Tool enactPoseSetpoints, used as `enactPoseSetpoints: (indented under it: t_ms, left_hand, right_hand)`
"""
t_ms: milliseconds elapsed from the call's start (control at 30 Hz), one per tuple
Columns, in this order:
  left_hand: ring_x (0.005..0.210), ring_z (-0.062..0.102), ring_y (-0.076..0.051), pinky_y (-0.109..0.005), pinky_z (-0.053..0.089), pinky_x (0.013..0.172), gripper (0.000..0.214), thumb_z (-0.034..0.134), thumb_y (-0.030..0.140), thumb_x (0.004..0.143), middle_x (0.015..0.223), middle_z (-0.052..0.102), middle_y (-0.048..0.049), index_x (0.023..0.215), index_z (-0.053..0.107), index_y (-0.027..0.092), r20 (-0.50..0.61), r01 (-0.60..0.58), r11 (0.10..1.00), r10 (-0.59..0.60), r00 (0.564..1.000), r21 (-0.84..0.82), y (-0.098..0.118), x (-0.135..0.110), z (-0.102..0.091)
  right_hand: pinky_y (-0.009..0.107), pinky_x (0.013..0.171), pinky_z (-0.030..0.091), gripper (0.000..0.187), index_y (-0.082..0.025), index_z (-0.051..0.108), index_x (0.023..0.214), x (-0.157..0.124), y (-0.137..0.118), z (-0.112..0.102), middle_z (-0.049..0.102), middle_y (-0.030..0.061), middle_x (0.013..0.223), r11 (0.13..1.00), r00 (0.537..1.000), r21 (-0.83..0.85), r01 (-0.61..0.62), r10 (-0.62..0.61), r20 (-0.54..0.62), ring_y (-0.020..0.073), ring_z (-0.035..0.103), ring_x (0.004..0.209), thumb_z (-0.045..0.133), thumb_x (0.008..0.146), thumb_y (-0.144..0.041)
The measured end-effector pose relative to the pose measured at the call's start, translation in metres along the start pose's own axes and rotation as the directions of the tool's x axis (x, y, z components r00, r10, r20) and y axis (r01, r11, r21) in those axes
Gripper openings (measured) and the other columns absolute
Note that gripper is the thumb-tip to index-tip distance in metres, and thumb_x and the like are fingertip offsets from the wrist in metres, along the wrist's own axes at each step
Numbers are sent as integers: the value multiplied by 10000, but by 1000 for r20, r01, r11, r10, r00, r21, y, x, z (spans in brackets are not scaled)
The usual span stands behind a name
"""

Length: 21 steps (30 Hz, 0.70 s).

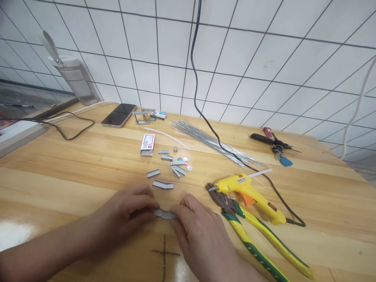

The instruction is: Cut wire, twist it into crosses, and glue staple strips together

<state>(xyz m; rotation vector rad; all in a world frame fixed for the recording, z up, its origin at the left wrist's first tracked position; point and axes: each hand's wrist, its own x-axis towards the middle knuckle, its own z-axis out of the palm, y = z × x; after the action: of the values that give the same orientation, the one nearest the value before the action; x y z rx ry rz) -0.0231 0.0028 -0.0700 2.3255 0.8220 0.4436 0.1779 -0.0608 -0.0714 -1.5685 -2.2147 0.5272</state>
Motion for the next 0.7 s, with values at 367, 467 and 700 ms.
enactPoseSetpoints:
  t_ms: [367, 467, 700]
  left_hand:
    - [753, 554, -126, -210, 410, 643, 118, 525, 154, 840, 792, 571, -18, 808, 638, 154, 7, 9, 1000, -9, 1000, 9, -2, -2, 3]
    - [753, 554, -128, -211, 410, 642, 118, 527, 154, 838, 790, 573, -20, 809, 642, 152, 8, 12, 1000, -12, 1000, 17, -1, -2, 2]
    - [748, 551, -131, -212, 414, 639, 123, 524, 156, 838, 781, 570, -19, 794, 639, 160, 0, 3, 1000, -3, 1000, 18, 0, -1, 1]
  right_hand:
    - [283, 599, 467, 183, -222, 615, 899, 0, 0, 3, 549, 40, 788, 1000, 1000, -15, -7, 7, -16, 172, 566, 681, 449, 849, -164]
    - [286, 599, 466, 189, -219, 622, 899, 0, 1, 3, 547, 42, 783, 1000, 1000, -2, -3, 3, -28, 174, 563, 679, 447, 851, -163]
    - [279, 595, 463, 191, -209, 627, 897, 0, 0, 3, 551, 42, 778, 1000, 999, 2, 11, -11, -32, 169, 564, 674, 445, 855, -169]
